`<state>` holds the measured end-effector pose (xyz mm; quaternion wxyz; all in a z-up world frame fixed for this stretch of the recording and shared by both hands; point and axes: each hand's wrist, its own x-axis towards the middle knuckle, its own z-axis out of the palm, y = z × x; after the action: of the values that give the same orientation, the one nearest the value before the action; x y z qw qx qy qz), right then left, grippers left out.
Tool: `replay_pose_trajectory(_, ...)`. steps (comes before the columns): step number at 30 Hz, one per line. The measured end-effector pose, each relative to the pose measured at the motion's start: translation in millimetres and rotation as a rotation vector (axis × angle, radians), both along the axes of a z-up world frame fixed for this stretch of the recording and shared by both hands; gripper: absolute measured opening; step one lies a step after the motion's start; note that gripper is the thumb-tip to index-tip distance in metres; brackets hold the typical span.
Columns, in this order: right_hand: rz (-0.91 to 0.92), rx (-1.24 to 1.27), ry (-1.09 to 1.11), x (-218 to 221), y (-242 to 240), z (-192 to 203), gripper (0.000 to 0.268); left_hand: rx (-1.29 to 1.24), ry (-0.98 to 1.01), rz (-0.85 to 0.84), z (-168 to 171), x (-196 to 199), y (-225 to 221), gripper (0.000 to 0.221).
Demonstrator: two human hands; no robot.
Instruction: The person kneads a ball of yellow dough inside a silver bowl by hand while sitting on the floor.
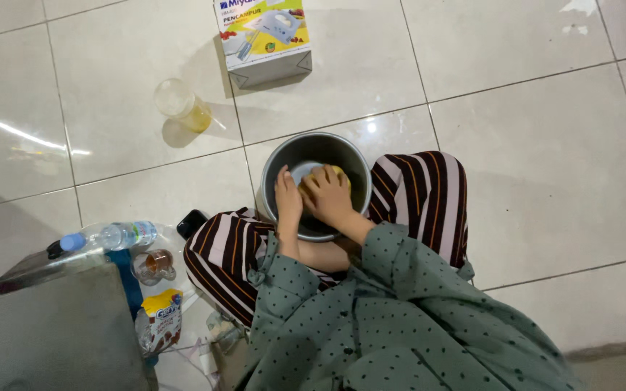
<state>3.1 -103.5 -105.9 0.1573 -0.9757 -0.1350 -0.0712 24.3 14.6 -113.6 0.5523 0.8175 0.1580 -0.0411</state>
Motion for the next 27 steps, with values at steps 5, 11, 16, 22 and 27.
replay_pose_trajectory(5, 0.065, -0.087, 0.106, 35, -5, -34, 0.038, -0.004, 0.029, -0.002, -18, 4, -4, 0.046)
replay_pose_trajectory(11, -0.023, -0.041, 0.486, 60, -8, -22, 0.051, 0.083, -0.064, -0.029, -29, -2, -7, 0.042)
replay_pose_trajectory(16, 0.106, -0.199, 0.451, 1, -10, 24, 0.075, 0.061, -0.093, -0.018, -21, 0, -6, 0.042)
replay_pose_trajectory(22, 0.043, 0.174, 0.326, 17, -30, -1, 0.066, 0.064, -0.02, -0.002, -49, 5, 3, 0.048)
replay_pose_trajectory(27, 0.016, 0.677, 0.166, 23, -47, 0, 0.066, -0.047, -0.025, 0.018, -4, -4, -4, 0.05)
